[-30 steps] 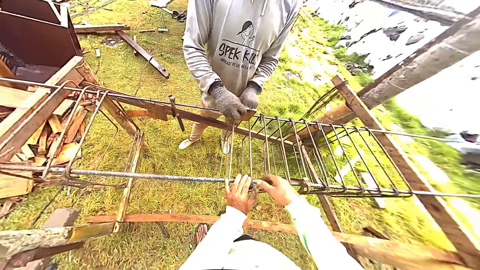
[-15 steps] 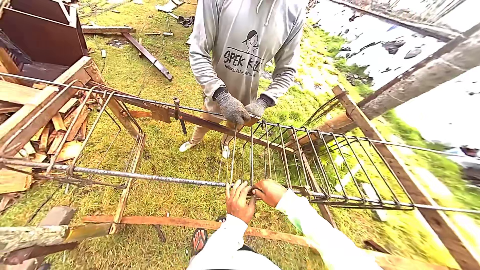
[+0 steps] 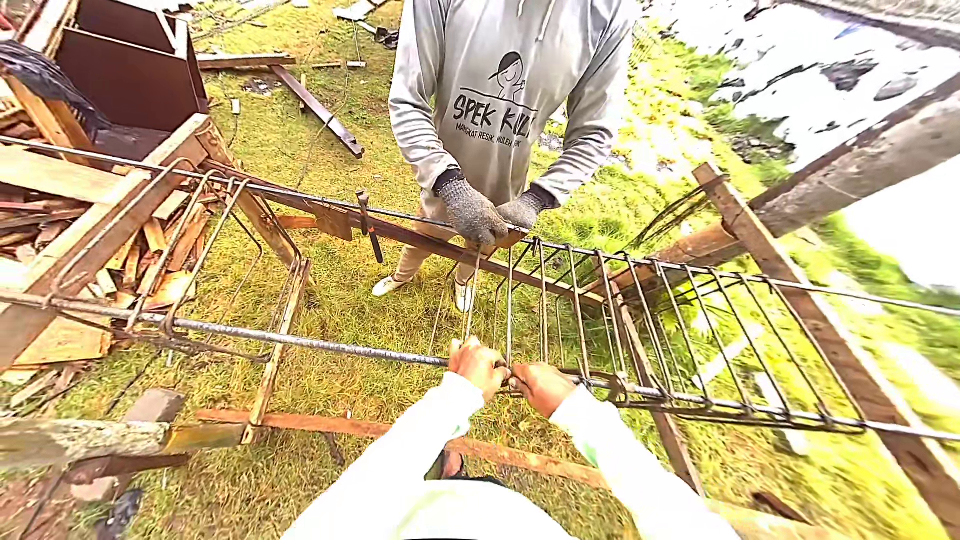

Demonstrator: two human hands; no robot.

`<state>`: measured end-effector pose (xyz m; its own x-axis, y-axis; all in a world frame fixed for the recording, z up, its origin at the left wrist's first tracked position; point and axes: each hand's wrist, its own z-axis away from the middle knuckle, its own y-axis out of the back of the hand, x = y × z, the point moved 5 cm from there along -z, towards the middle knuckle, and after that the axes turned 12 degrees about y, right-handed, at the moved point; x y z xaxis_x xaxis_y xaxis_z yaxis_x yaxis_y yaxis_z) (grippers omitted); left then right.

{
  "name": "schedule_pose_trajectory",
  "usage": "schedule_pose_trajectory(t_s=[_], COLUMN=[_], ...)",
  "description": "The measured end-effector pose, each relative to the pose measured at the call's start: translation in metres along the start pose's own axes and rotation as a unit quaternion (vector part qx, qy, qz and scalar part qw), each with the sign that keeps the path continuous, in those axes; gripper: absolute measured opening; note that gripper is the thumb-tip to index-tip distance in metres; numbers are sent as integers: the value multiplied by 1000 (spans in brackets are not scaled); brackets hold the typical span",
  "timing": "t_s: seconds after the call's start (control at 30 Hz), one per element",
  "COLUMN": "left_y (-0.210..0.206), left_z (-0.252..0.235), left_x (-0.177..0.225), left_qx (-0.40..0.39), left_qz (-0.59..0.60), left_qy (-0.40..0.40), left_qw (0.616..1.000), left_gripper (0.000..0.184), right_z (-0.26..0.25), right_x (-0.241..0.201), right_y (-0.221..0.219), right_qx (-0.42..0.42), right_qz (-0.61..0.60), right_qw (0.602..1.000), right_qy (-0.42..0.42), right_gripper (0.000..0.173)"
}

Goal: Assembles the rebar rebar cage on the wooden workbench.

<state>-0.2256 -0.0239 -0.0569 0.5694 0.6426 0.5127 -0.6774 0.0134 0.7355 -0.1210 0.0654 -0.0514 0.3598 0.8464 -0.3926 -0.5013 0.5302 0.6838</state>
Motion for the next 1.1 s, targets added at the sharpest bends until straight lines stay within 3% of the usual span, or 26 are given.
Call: schedule_pose_trajectory(t_s=[0.1, 0.2, 0.3, 0.37, 0.57, 0.67, 0.7, 0.73, 0.8, 0.83, 0.87, 0.9, 0.93, 1.0, 1.03, 1.1], left_y=[8, 10, 14, 14, 43, 42, 34, 24, -1, -15, -30, -42, -51, -65, -72, -85], left_z=[-8, -16, -15, -14, 21, 50, 57, 64, 75, 80, 85, 91, 97, 110, 117, 126], left_x=[11, 16, 25, 24, 11, -17, -31, -45, -76, -93, -110, -128, -144, -178, -195, -223], left_qx=[-66, -111, -127, -131, -34, 49, 61, 59, 48, 42, 36, 30, 24, 22, 21, 13], left_qz=[-40, -18, -12, 20, 321, 404, 420, 432, 447, 446, 442, 436, 424, 399, 386, 355], left_qy=[23, 95, 107, 106, 63, 46, 49, 56, 85, 105, 129, 152, 174, 212, 233, 269], left_qw=[997, 989, 986, 986, 944, 912, 904, 898, 889, 888, 887, 887, 888, 892, 892, 895], left_gripper=[30, 29, 28, 27, 27, 20, 19, 20, 22, 23, 24, 24, 25, 26, 26, 27], right_z=[10, 9, 8, 5, 6, 1, -1, -3, -5, -6, -5, -1, 5, 23, 31, 33], right_x=[-20, -33, -40, -43, -55, -37, -30, -25, -25, -25, -25, -22, -17, -7, -10, -16], right_y=[-12, -34, -39, -38, -17, -15, -21, -30, -45, -50, -53, -53, -47, -28, -18, -11], right_qx=[57, 118, 169, 157, 99, 164, 215, 277, 342, 346, 337, 323, 309, 291, 280, 268], right_qz=[4, -13, -17, -14, -32, -175, -259, -371, -617, -687, -709, -687, -615, -323, -168, 57], right_qw=[992, 971, 957, 952, 951, 930, 896, 834, 637, 562, 543, 583, 670, 863, 917, 954], right_qy=[-108, -206, -237, -262, -292, -279, -290, -301, -309, -305, -298, -289, -280, -257, -230, -125], right_gripper=[39, 41, 50, 51, 49, 48, 44, 39, 35, 35, 35, 37, 40, 35, 31, 40])
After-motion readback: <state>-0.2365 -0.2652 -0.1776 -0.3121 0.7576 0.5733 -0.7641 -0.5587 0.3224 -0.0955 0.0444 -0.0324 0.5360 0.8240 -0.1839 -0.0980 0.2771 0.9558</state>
